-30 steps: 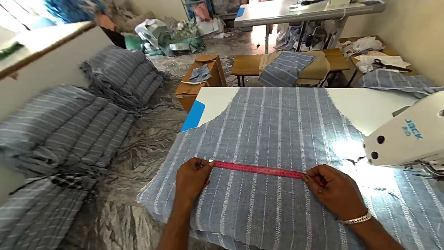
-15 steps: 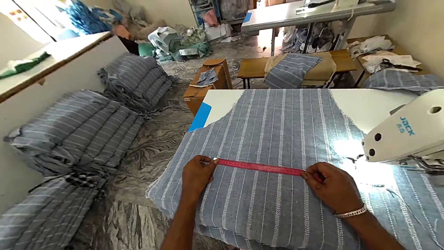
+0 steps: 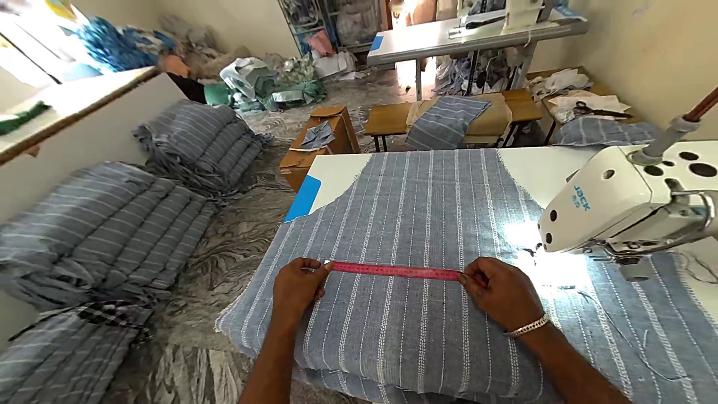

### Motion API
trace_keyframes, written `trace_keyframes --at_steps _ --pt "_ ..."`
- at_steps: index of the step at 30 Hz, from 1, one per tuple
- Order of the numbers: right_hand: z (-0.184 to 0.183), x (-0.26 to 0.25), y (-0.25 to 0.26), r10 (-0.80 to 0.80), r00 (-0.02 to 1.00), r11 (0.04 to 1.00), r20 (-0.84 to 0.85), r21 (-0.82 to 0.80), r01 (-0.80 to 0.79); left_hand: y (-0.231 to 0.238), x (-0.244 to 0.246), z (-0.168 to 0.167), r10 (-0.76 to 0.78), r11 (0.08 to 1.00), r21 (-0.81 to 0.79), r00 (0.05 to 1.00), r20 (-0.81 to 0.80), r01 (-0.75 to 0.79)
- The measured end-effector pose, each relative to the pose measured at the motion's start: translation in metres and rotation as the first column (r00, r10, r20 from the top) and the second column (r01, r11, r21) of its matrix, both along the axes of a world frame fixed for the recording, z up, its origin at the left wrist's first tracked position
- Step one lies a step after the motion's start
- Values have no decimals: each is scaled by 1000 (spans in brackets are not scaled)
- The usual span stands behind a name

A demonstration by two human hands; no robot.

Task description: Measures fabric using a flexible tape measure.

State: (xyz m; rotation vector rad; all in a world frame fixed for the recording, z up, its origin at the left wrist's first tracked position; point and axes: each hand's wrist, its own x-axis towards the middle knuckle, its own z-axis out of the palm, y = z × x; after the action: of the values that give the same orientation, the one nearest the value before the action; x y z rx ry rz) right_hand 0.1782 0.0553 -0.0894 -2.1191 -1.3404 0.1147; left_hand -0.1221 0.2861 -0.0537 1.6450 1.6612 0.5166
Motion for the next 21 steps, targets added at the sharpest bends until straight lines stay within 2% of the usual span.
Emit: trace_keyframes --at_steps 21 --pt "9 3 -1 6 1000 996 -24 -89 -8 -3 5 -1 -12 1000 -3 1000 17 12"
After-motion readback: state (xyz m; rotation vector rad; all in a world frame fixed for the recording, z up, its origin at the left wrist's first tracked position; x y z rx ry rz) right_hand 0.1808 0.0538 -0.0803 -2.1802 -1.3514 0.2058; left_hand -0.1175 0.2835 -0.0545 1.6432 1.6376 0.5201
